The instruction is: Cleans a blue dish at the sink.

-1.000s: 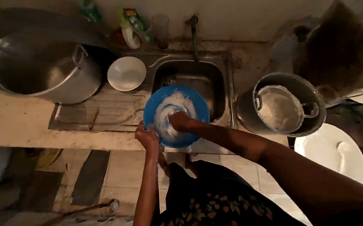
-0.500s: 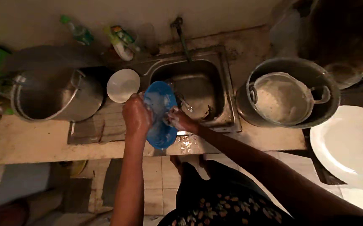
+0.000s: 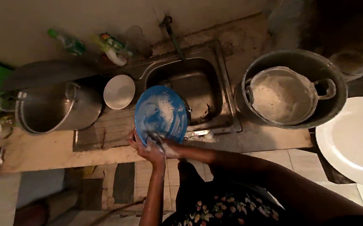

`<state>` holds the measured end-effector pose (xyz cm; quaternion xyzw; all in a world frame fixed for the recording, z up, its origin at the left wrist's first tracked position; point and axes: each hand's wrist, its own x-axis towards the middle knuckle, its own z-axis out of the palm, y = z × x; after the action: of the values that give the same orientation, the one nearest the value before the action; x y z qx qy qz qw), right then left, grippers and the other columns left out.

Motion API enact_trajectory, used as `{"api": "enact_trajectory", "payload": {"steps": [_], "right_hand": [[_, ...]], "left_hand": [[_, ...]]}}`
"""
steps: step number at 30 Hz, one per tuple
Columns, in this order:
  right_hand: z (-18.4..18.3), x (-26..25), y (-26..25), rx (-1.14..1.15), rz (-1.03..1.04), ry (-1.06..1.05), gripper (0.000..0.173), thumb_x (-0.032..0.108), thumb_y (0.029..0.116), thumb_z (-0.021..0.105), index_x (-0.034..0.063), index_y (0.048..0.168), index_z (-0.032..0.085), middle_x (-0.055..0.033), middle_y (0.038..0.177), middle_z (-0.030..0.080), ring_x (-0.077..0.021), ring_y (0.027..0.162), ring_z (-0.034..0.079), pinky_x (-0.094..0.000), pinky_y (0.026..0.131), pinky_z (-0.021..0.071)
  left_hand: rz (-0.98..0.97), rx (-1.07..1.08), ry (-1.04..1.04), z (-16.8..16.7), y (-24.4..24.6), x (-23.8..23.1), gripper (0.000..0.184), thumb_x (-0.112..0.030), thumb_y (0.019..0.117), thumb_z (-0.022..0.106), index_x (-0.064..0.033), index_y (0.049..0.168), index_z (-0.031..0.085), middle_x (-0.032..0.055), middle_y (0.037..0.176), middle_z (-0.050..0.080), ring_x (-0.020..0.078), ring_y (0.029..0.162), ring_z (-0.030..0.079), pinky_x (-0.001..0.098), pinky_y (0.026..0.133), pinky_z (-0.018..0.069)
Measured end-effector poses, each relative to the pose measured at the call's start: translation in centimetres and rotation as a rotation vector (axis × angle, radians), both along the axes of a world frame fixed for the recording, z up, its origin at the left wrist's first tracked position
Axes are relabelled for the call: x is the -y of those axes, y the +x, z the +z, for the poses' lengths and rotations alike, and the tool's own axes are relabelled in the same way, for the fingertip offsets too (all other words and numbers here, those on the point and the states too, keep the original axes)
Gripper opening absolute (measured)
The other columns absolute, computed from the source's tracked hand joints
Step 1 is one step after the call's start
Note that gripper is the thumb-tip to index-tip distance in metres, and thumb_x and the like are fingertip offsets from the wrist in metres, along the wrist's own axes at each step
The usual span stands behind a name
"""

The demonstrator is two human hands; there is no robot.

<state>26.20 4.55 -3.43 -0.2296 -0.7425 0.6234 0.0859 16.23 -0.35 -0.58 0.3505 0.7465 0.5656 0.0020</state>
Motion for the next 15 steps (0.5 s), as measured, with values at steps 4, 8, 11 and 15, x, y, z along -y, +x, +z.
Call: {"api": "enact_trajectory", "payload": {"steps": [4,8,11,15], "right_hand": [[-3.0,-4.0,2.1,0.031,0.131,0.353,0.046,0.022,0.1059,0.051,0.0075,0.15,0.049,-0.0153,0.151,0.053,-0.0294,0.142,0.048,-0.0503,0.12,0.0354],[-5.7,-10.0,3.9,0.158,0.07,0.923,0.045,0.03,0.1029,0.055,0.0193,0.147,0.056,-0.0077,0.157,0.047,-0.029,0.15,0.035,-0.054,0.126,0.023],[-4.1,-3.0,1.3,0.074,-0.013,0.392,0.048,0.021,0.1017,0.058,0.0056,0.147,0.053,-0.0152,0.156,0.048,-0.0302,0.145,0.044,-0.0501,0.12,0.0355],[-3.2,-3.2,1.3,-0.021,0.028,0.104,0.049,0.02,0.1062,0.051,0.0107,0.154,0.045,-0.0096,0.154,0.05,-0.02,0.141,0.049,-0.0397,0.119,0.0379]], "left_hand": [[-0.024,-0.067,-0.033,0.7,-0.7,1.0,0.048,0.005,0.0876,0.052,0.0191,0.133,0.053,0.0337,0.148,0.046,0.0352,0.141,0.047,0.0394,0.118,0.0397],[-0.029,0.016,0.028,-0.1,-0.2,1.2,0.045,0.007,0.0888,0.05,0.0196,0.131,0.053,0.0328,0.146,0.049,0.0333,0.138,0.05,0.0392,0.116,0.0421],[-0.008,0.0,0.063,-0.5,0.2,-0.1,0.046,0.006,0.0891,0.05,0.0214,0.132,0.052,0.0347,0.145,0.05,0.0337,0.136,0.053,0.0376,0.115,0.0432],[-0.046,-0.018,0.033,0.0,-0.5,-0.7,0.044,0.008,0.0871,0.053,0.0205,0.129,0.055,0.034,0.141,0.053,0.0331,0.134,0.055,0.038,0.113,0.0449]]}}
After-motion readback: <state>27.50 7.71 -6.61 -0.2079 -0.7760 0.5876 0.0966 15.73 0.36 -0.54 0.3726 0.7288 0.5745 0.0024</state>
